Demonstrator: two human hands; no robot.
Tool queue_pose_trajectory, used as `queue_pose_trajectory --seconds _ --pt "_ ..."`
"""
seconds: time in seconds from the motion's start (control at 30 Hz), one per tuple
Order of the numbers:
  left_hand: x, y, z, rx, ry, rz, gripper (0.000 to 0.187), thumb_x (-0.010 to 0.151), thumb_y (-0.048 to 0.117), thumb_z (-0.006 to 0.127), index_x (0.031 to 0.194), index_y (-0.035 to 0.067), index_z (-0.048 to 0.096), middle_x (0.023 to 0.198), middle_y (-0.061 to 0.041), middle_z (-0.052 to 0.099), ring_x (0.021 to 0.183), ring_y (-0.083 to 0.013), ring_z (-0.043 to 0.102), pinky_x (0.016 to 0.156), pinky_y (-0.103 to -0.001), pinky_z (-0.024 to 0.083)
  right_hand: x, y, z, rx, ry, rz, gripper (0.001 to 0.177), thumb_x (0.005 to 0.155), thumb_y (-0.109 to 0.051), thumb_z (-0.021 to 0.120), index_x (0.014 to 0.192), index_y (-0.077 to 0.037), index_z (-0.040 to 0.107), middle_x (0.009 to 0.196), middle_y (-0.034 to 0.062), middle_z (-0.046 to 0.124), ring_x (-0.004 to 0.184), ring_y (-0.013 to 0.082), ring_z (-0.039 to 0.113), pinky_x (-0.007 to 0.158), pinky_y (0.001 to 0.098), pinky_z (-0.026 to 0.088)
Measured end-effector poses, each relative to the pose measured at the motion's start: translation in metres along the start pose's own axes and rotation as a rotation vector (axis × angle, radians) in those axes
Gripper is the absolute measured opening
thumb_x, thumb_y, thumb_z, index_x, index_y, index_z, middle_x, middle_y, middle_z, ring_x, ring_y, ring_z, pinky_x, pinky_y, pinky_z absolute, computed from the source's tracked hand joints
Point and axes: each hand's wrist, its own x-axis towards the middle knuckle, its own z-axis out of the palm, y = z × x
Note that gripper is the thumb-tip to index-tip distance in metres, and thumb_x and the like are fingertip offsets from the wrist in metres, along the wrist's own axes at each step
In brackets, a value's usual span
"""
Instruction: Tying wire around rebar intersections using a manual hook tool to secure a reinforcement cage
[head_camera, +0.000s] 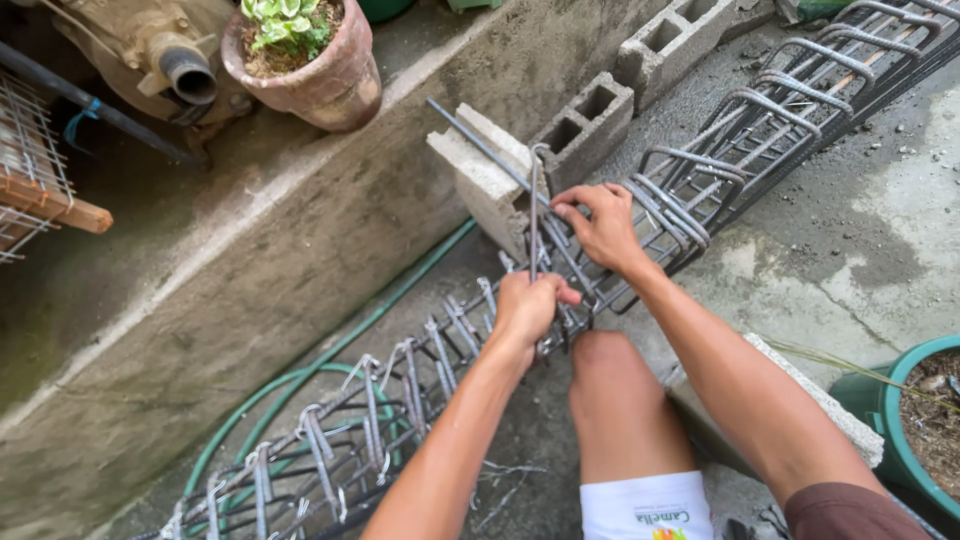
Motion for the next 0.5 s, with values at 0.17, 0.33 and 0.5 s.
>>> queue_pose_trajectory --seconds 0.17,0.33,0.5 --pt "-0.011 0.015 0.017 0.031 -0.028 0.023 0.027 0.082 0.023 0.059 0.077 0.015 0.084 0.082 -0.016 0.071 0.087 -0.0291 0.066 0.083 -0.037 0.054 -0.002 0.011 0.006 -0.005 -0.014 -0.008 0.015 0.099 -0.036 0.072 0.110 -0.028 0.075 0.099 -0.0024 0.075 0.106 0.0198 0.069 0.115 0.0520 0.029" --pt "0.007 0.009 0.016 0.032 0.020 0.003 0.026 0.079 0.024 0.060 0.075 0.014 0.084 0.088 -0.025 0.073 0.096 -0.0388 0.070 0.084 -0.042 0.055 -0.005 0.019 0.011 -0.056 0.007 -0.014 0.016 0.096 -0.032 0.075 0.108 -0.023 0.074 0.099 0.0001 0.075 0.106 0.0210 0.070 0.114 0.0521 0.032" --pt "0.013 0.045 -0.001 0.012 0.093 -0.035 0.031 0.080 0.025 0.061 0.083 0.003 0.083 0.089 -0.021 0.077 0.102 -0.0333 0.073 0.084 -0.043 0.054 -0.004 -0.001 0.002 0.014 0.031 -0.098 0.010 0.096 -0.027 0.074 0.106 -0.026 0.075 0.097 -0.0030 0.075 0.102 0.0205 0.070 0.108 0.0477 0.036"
